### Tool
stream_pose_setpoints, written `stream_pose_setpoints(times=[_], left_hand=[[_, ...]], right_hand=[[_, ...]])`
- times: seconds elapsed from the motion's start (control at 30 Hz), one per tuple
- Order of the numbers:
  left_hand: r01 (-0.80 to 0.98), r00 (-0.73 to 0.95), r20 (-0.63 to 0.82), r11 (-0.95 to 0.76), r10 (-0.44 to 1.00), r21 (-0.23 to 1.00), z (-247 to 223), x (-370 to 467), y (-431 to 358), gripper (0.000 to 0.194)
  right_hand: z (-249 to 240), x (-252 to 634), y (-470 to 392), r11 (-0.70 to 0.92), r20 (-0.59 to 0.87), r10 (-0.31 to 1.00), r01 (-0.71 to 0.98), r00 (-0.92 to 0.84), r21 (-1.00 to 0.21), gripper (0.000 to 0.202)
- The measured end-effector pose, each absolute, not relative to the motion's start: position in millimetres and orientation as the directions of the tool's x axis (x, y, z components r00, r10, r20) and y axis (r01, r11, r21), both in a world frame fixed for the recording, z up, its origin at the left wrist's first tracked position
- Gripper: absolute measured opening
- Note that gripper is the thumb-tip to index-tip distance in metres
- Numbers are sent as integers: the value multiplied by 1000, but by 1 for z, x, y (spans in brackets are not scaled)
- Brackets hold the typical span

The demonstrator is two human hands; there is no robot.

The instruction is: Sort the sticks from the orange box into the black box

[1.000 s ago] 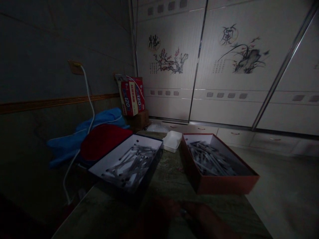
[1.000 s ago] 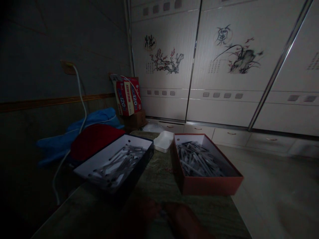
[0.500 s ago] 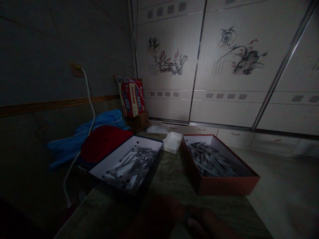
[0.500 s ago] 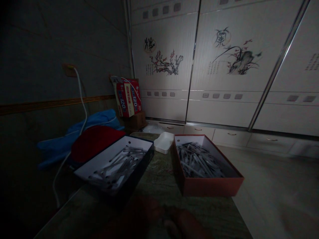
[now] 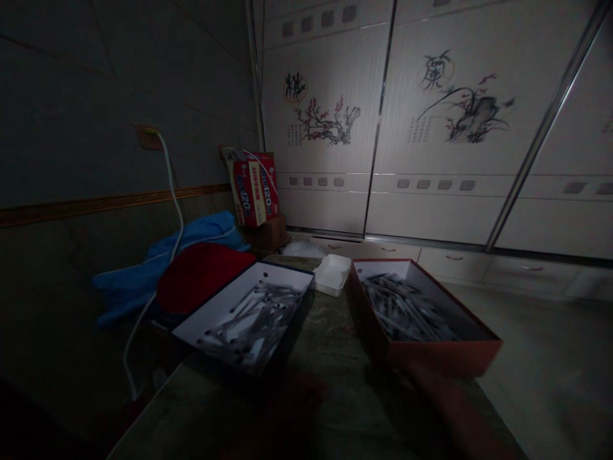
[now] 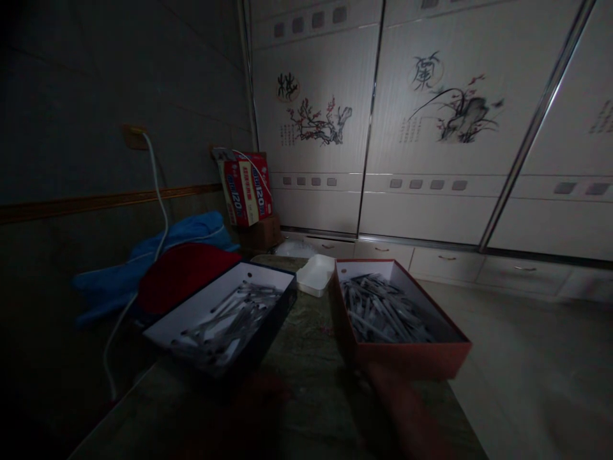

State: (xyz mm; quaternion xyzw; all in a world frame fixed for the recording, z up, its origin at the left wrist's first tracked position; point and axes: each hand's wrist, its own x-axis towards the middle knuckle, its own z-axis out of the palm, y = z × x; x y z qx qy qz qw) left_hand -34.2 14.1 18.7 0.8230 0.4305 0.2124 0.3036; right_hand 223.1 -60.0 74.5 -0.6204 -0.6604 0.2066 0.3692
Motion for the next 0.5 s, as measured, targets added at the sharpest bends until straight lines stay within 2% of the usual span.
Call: stream_pose_setpoints(times=[0.1, 0.13, 0.2, 0.27, 0.33, 0.5], left_hand=[[453, 439, -11, -210, 898, 866, 23, -27, 12, 27], [371, 421, -34, -138, 906, 918, 22, -21, 11, 28], [92, 386, -98, 67, 917, 994, 17, -8, 11, 28], [-226, 357, -176, 268, 917, 937, 9, 5, 12, 28], [-436, 340, -224, 364, 914, 823, 0, 12, 13, 32], [-603, 371, -227, 420, 900, 679, -6, 13, 15, 41]], right_hand=[[85, 243, -47, 188, 237, 970, 756, -45, -627, 28], [87, 248, -39, 195, 266, 963, 797, -45, -572, 29], [88, 257, -20, 175, 350, 937, 869, -2, -463, 31], [90, 265, 1, 100, 424, 901, 909, 90, -405, 30], [93, 273, 18, 23, 471, 863, 916, 185, -402, 31], [96, 268, 19, 7, 579, 767, 899, 276, -437, 43]])
